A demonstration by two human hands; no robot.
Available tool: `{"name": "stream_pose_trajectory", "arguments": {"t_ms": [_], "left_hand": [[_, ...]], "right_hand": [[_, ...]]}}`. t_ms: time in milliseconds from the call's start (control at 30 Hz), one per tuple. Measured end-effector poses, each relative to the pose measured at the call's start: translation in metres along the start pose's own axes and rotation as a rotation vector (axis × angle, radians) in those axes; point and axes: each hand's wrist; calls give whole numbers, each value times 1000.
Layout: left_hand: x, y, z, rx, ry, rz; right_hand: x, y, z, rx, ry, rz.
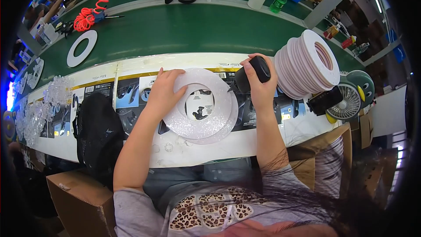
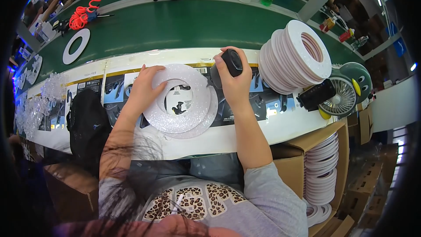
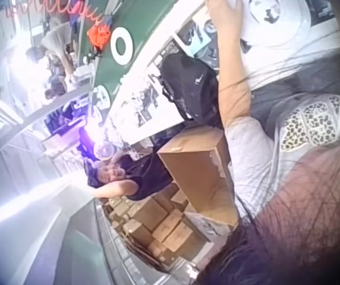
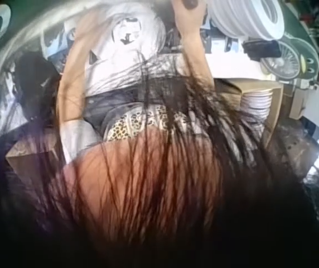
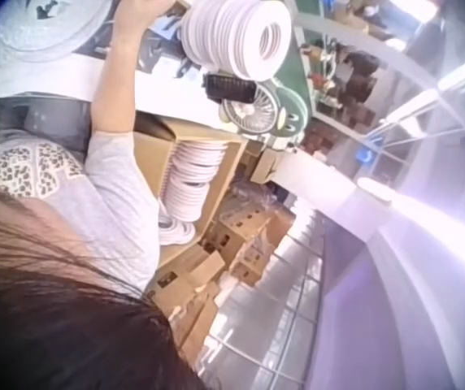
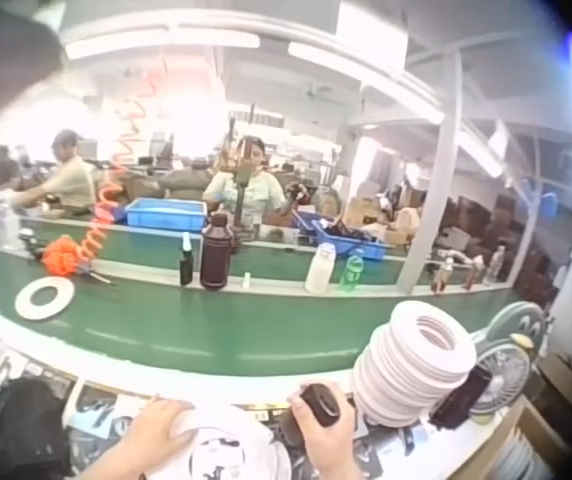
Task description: Applying sealant or adhesive to circular lighting fixture components on an assembly line.
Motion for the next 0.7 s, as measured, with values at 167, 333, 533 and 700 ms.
{"name": "stream_pose_trajectory", "arguments": {"t_ms": [167, 333, 533, 700], "left_hand": [[0, 0, 2, 6, -3, 1], [7, 2, 2, -13, -20, 8], [7, 0, 5, -29, -15, 28], [5, -1, 6, -16, -15, 41]], "right_hand": [[-1, -1, 2, -2, -34, 7], [0, 0, 4, -8, -70, 7], [3, 1, 5, 19, -41, 17], [4, 3, 3, 55, -53, -1]]}}
Point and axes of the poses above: each hand's wrist, its own y-axis away from the middle knuckle, its own z-axis out of the back of the hand, x = y × z, and after that the axes turned 15 degrees about -z, right-handed
